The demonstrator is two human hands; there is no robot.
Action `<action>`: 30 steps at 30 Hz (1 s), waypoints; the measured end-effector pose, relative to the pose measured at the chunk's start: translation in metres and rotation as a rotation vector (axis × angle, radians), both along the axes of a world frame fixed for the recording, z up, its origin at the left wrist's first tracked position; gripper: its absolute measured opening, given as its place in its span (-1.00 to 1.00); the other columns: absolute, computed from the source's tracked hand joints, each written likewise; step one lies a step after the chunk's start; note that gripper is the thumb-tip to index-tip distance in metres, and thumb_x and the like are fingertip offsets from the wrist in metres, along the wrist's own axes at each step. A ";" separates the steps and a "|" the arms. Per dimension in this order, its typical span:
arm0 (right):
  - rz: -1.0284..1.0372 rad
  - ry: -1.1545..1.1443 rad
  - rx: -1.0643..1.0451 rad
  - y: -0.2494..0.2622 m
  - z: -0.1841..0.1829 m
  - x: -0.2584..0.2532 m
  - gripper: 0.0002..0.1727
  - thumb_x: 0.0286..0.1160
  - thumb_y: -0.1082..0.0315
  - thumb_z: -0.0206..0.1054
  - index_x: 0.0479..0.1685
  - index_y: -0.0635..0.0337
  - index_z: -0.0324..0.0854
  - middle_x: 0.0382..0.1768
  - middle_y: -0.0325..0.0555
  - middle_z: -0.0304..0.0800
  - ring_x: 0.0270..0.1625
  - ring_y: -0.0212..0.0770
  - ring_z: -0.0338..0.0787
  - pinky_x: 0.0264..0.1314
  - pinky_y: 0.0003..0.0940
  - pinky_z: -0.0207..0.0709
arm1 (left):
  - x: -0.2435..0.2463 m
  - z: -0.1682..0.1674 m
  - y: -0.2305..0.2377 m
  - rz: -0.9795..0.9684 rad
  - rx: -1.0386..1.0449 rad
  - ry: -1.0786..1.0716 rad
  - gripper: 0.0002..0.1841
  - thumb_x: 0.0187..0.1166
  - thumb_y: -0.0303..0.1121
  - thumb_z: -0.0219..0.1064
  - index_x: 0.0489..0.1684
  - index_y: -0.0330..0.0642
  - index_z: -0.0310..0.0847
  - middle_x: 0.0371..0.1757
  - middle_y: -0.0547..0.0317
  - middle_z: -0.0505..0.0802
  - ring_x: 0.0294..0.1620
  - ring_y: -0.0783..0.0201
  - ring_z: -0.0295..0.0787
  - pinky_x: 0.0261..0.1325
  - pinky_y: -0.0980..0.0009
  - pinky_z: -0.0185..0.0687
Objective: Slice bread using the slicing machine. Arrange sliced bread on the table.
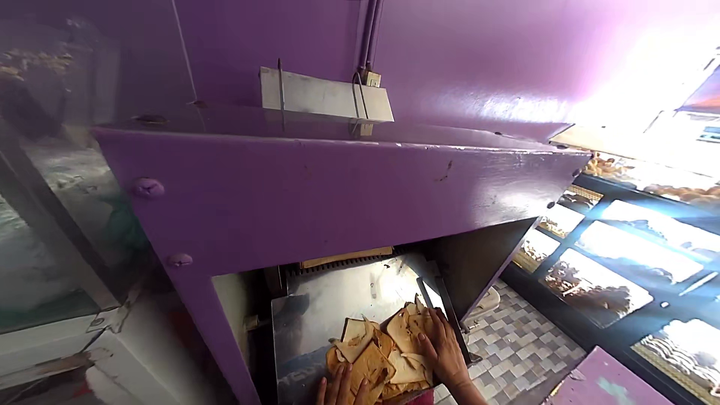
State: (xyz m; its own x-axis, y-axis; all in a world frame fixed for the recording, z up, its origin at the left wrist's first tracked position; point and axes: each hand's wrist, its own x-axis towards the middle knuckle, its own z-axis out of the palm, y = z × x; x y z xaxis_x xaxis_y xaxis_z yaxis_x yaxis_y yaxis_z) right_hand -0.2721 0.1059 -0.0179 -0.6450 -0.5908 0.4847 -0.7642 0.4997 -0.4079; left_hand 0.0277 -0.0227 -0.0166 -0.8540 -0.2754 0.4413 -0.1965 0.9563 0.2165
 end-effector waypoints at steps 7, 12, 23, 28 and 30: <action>-0.011 -0.040 0.058 0.004 0.001 0.004 0.01 0.54 -0.40 -0.11 0.71 0.30 0.34 0.67 0.39 0.35 0.67 0.38 0.41 0.63 0.22 0.32 | -0.001 0.000 0.005 0.054 -0.034 0.009 -0.22 0.51 0.21 0.27 0.65 -0.13 0.48 0.63 -0.43 0.50 0.65 -0.35 0.44 0.62 -0.41 0.14; -0.001 0.002 0.001 0.003 -0.002 0.000 0.00 0.50 -0.37 -0.07 0.66 0.35 0.39 0.64 0.40 0.39 0.64 0.40 0.45 0.61 0.25 0.34 | -0.002 0.000 0.005 0.056 -0.014 0.014 -0.22 0.55 0.22 0.20 0.67 -0.13 0.45 0.65 -0.44 0.48 0.66 -0.36 0.42 0.64 -0.43 0.08; 0.004 0.000 0.042 0.005 -0.001 0.001 0.02 0.50 -0.39 -0.09 0.68 0.36 0.37 0.66 0.43 0.34 0.68 0.41 0.40 0.64 0.26 0.29 | -0.002 0.003 0.007 0.056 0.023 0.032 -0.21 0.51 0.19 0.30 0.67 -0.14 0.46 0.65 -0.44 0.48 0.67 -0.37 0.40 0.62 -0.43 0.14; 0.019 -0.004 -0.001 0.002 0.002 0.002 0.05 0.48 -0.41 -0.08 0.67 0.41 0.35 0.64 0.45 0.37 0.65 0.44 0.41 0.65 0.30 0.27 | 0.001 0.002 0.005 0.037 0.017 0.011 -0.21 0.53 0.19 0.29 0.71 -0.09 0.41 0.69 -0.35 0.45 0.73 -0.29 0.34 0.66 -0.37 0.13; 0.017 -0.027 0.025 0.004 0.005 0.004 0.03 0.48 -0.37 -0.04 0.68 0.41 0.33 0.66 0.44 0.33 0.68 0.43 0.38 0.67 0.28 0.24 | 0.001 0.000 0.006 0.044 0.017 0.040 -0.20 0.51 0.19 0.32 0.70 -0.10 0.41 0.68 -0.35 0.46 0.73 -0.27 0.34 0.66 -0.35 0.16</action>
